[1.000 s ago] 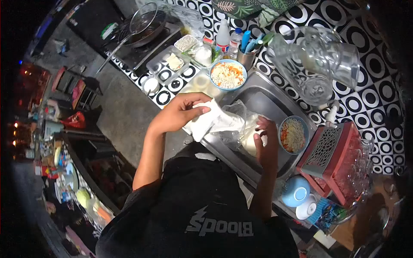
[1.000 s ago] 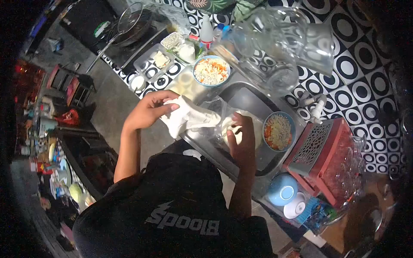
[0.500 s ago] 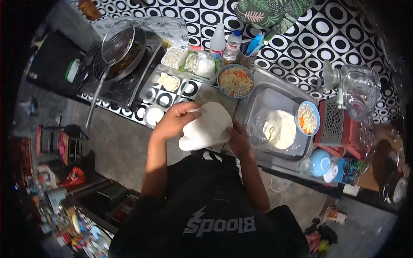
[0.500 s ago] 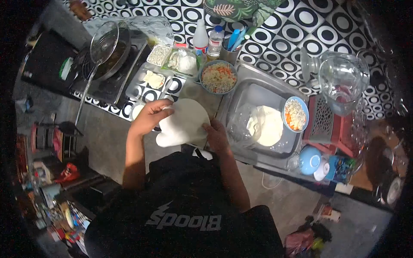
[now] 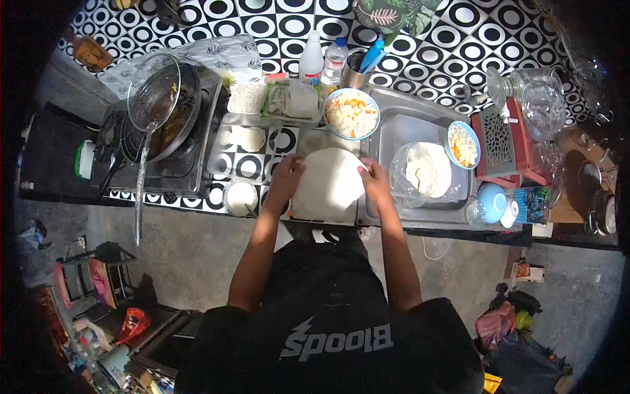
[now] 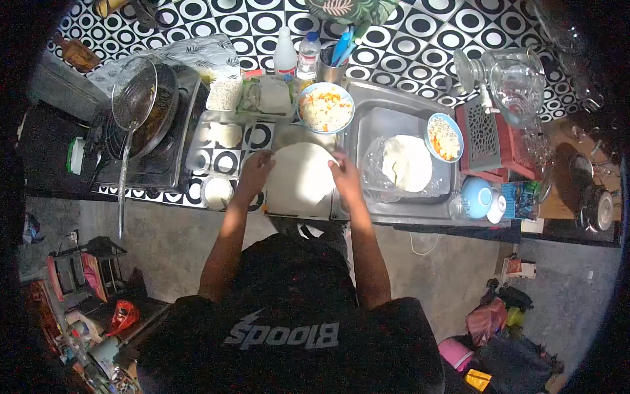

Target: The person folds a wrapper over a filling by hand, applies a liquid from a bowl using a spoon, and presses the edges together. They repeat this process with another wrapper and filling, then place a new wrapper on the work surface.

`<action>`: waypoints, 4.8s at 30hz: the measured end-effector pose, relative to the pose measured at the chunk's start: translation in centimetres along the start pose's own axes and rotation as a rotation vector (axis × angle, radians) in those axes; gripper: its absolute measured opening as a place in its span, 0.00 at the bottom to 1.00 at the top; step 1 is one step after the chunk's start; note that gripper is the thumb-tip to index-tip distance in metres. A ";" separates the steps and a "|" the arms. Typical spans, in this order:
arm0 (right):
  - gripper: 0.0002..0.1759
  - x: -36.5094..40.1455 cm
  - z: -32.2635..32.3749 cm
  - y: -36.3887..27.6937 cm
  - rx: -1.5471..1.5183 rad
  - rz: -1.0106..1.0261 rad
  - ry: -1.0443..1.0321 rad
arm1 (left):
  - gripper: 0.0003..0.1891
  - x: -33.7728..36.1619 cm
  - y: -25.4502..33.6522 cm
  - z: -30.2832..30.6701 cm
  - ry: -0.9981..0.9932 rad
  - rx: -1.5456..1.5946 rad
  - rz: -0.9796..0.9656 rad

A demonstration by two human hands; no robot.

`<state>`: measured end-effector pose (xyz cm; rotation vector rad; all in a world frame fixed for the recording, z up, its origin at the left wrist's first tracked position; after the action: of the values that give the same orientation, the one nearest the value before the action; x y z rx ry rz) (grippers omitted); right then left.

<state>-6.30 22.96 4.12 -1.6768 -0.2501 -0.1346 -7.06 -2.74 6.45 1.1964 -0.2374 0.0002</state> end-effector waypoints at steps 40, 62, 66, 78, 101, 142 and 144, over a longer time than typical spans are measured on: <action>0.26 -2.5 -0.3 1.9 0.990 0.297 -0.128 | 0.16 -7.6 -8.6 -3.5 0.086 -0.589 0.031; 0.38 1.3 -1.6 2.7 1.319 0.071 -0.484 | 0.24 -4.9 -5.3 -4.9 -0.186 -0.904 -0.244; 0.38 1.5 -2.3 1.8 1.370 0.134 -0.456 | 0.25 -5.2 -5.9 -4.9 -0.163 -1.002 -0.330; 0.27 3.2 -2.4 -0.9 1.058 0.088 -0.228 | 0.22 -1.9 -5.4 -2.5 -0.122 -0.585 -0.423; 0.12 16.0 -2.5 12.3 0.891 -0.106 -0.366 | 0.14 14.0 -9.6 -3.4 -0.330 -0.167 0.043; 0.23 8.7 -27.4 8.1 0.466 -0.067 -0.107 | 0.23 9.5 -17.4 17.8 -0.195 -0.046 -0.060; 0.21 8.5 -27.8 8.2 0.393 -0.105 -0.096 | 0.23 9.1 -17.1 17.8 -0.194 -0.068 -0.058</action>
<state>5.53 -4.73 1.60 -1.2811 -0.4098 -0.0775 0.70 -26.63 -1.52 1.1353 -0.3697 -0.1735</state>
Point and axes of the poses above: each hand's wrist, its own x-axis away from the middle knuckle, its own z-axis out of the back of the hand, y = z × x, the point moved 1 cm from there along -x, towards the middle knuckle, and after that the axes turned 7 degrees about -y, right-handed, at the moved point
